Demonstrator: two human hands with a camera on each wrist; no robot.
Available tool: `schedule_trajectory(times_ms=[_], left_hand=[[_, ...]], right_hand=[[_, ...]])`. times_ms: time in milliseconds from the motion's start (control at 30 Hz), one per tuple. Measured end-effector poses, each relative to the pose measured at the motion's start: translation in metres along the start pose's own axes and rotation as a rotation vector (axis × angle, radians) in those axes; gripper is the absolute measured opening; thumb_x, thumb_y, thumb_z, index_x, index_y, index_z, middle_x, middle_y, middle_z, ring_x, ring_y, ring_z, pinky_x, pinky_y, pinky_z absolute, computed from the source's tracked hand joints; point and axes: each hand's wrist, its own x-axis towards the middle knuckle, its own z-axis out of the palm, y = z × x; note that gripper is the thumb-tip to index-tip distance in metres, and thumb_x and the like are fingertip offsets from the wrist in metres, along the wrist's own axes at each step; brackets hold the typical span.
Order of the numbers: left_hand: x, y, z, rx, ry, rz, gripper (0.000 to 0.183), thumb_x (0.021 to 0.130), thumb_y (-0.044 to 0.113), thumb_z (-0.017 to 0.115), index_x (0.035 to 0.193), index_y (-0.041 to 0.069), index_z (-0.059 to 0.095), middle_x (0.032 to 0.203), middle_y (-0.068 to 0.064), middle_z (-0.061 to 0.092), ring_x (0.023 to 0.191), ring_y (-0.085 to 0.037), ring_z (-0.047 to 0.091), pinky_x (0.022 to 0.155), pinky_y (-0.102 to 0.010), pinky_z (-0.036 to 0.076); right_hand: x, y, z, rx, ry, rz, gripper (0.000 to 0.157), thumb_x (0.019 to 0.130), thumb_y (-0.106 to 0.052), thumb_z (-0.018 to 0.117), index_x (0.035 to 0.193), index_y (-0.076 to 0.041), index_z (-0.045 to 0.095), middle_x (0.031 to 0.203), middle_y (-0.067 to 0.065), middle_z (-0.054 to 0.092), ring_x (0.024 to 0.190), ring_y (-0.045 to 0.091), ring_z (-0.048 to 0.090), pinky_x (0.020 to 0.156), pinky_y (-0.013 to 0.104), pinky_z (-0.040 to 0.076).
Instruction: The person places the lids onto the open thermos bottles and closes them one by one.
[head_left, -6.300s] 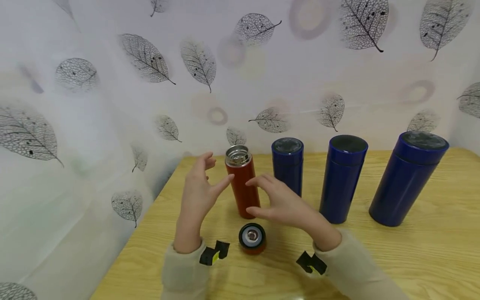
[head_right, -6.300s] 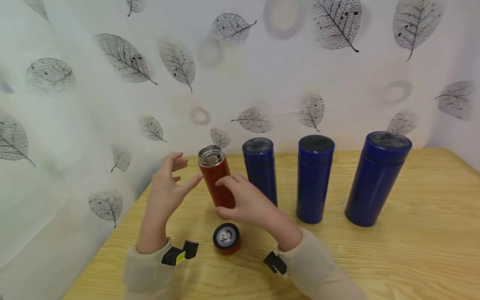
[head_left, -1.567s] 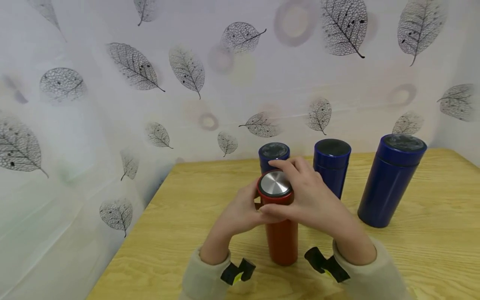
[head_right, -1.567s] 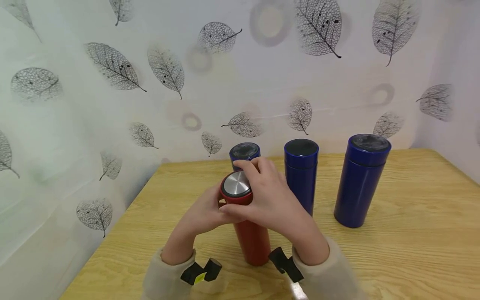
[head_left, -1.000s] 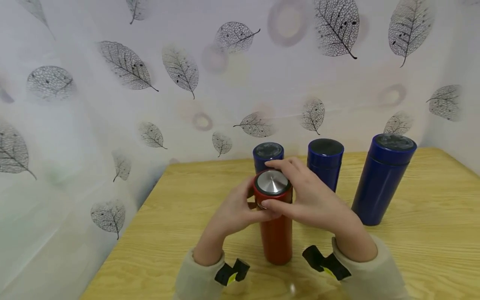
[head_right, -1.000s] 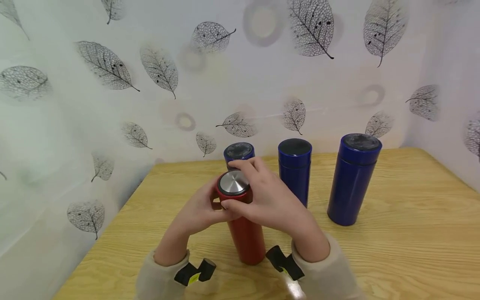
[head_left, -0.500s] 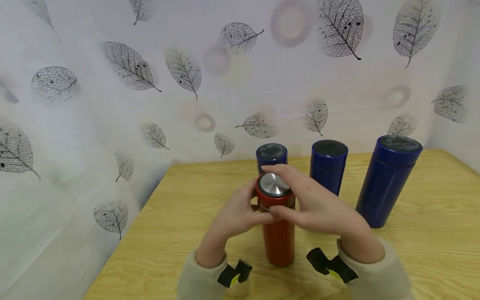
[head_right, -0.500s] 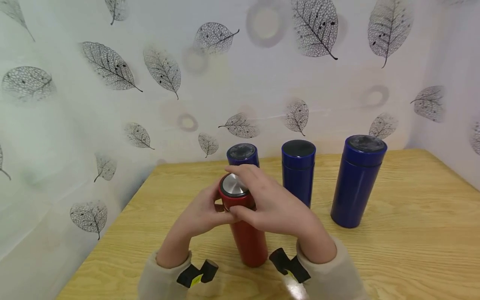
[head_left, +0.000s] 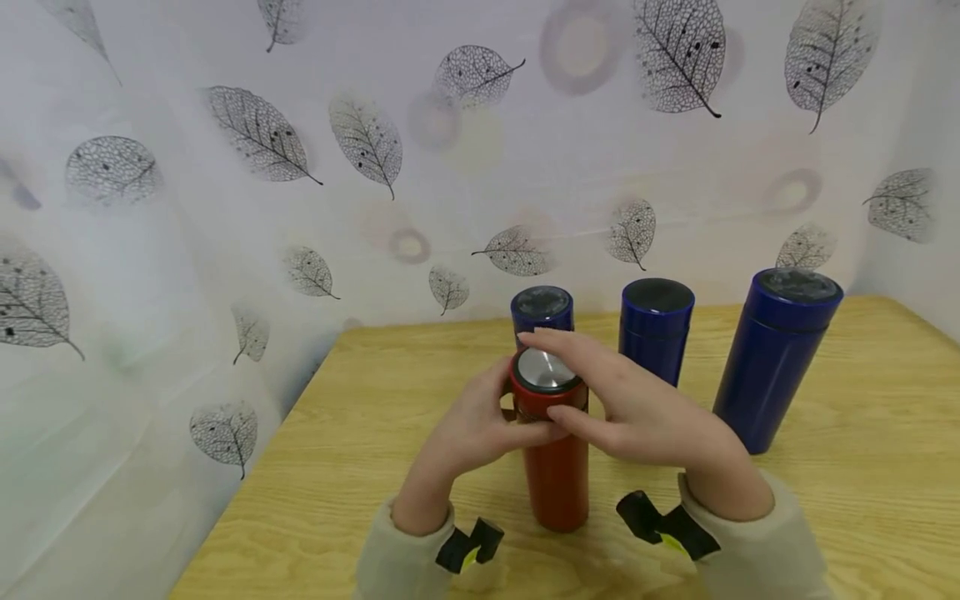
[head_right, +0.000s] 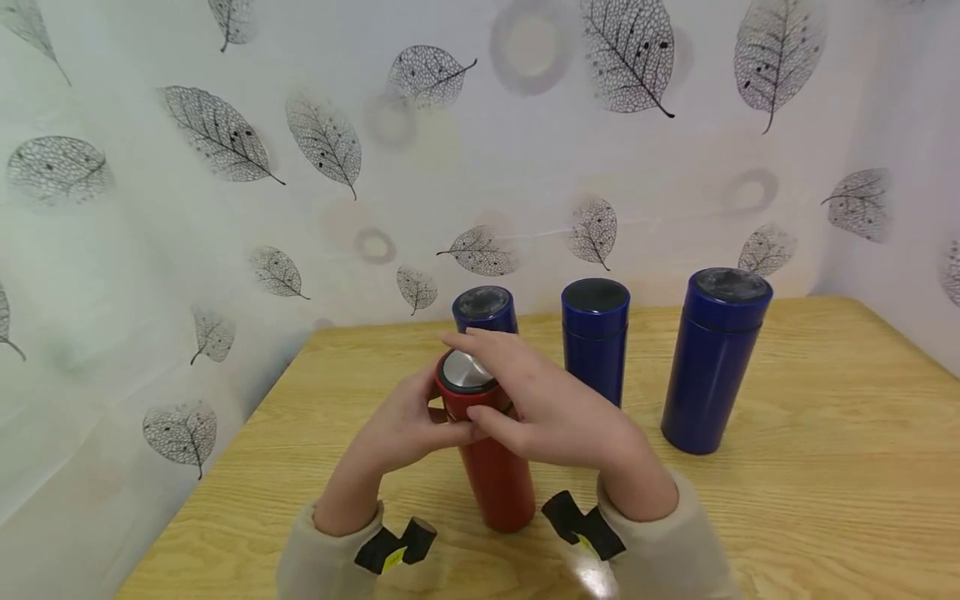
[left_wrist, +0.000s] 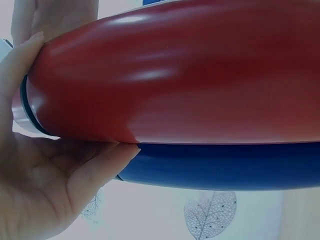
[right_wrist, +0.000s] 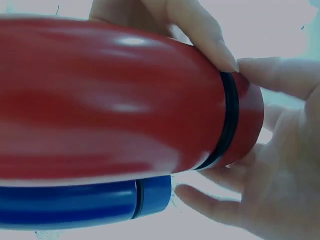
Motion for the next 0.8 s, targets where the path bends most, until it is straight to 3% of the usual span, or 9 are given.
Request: schedule_trajectory(times_ms=[133, 233, 300, 433, 533, 667, 800], left_hand=[[0.0, 0.001, 0.0, 0.027, 0.008, -0.003, 0.058, 0.075, 0.011, 0.071, 0.125, 0.01, 0.043, 0.115, -0.003, 0.052, 0.098, -0.016, 0.051, 0.075, -0.027, 0.047], [0.0, 0.001, -0.001, 0.052, 0.016, 0.0, 0.06, 0.075, 0.012, 0.071, 0.127, 0.008, 0.042, 0.117, -0.005, 0.051, 0.103, -0.016, 0.049, 0.08, -0.027, 0.045], [-0.001, 0.001, -0.001, 0.052, 0.02, 0.001, 0.06, 0.075, 0.011, 0.071, 0.126, 0.007, 0.042, 0.117, -0.005, 0.052, 0.103, -0.016, 0.049, 0.08, -0.027, 0.045], [-0.001, 0.001, 0.0, 0.021, 0.015, 0.007, 0.056, 0.074, 0.012, 0.072, 0.123, 0.01, 0.045, 0.111, -0.001, 0.054, 0.094, -0.015, 0.051, 0.073, -0.028, 0.048], [0.0, 0.001, 0.0, 0.01, 0.01, 0.004, 0.054, 0.074, 0.015, 0.073, 0.121, 0.013, 0.047, 0.108, 0.002, 0.054, 0.089, -0.014, 0.051, 0.069, -0.028, 0.048], [0.001, 0.0, 0.001, 0.033, 0.01, 0.005, 0.057, 0.073, 0.015, 0.073, 0.123, 0.014, 0.045, 0.111, 0.003, 0.053, 0.094, -0.012, 0.051, 0.074, -0.028, 0.047], [0.001, -0.001, 0.0, 0.072, 0.024, 0.028, 0.062, 0.072, 0.012, 0.073, 0.126, 0.011, 0.043, 0.115, 0.0, 0.053, 0.101, -0.011, 0.05, 0.083, -0.029, 0.043]], right_hand=[[0.006, -0.002, 0.01, -0.136, 0.145, 0.147, 0.066, 0.075, -0.039, 0.069, 0.129, -0.012, 0.042, 0.11, 0.004, 0.045, 0.093, 0.018, 0.046, 0.079, 0.038, 0.04], [0.01, -0.005, 0.018, -0.217, 0.204, 0.237, 0.079, 0.067, -0.053, 0.069, 0.128, -0.011, 0.042, 0.11, 0.008, 0.041, 0.092, 0.022, 0.044, 0.078, 0.041, 0.035], [0.011, -0.006, 0.019, -0.181, 0.175, 0.235, 0.08, 0.07, -0.054, 0.066, 0.133, -0.013, 0.037, 0.122, 0.01, 0.036, 0.104, 0.025, 0.042, 0.085, 0.044, 0.035], [0.005, -0.005, 0.009, 0.032, 0.033, 0.167, 0.064, 0.087, -0.036, 0.054, 0.14, -0.02, 0.023, 0.136, 0.007, 0.027, 0.116, 0.022, 0.036, 0.088, 0.045, 0.038], [0.001, -0.004, 0.003, 0.103, -0.009, 0.14, 0.055, 0.091, -0.025, 0.05, 0.139, -0.017, 0.024, 0.128, 0.004, 0.038, 0.103, 0.017, 0.045, 0.081, 0.038, 0.043], [0.005, -0.004, 0.009, -0.062, 0.131, 0.227, 0.063, 0.08, -0.044, 0.061, 0.128, -0.01, 0.04, 0.108, 0.004, 0.049, 0.089, 0.016, 0.048, 0.076, 0.035, 0.04], [0.012, -0.008, 0.021, -0.263, 0.269, 0.331, 0.082, 0.064, -0.067, 0.061, 0.118, -0.007, 0.048, 0.097, 0.008, 0.046, 0.085, 0.022, 0.045, 0.073, 0.04, 0.033]])
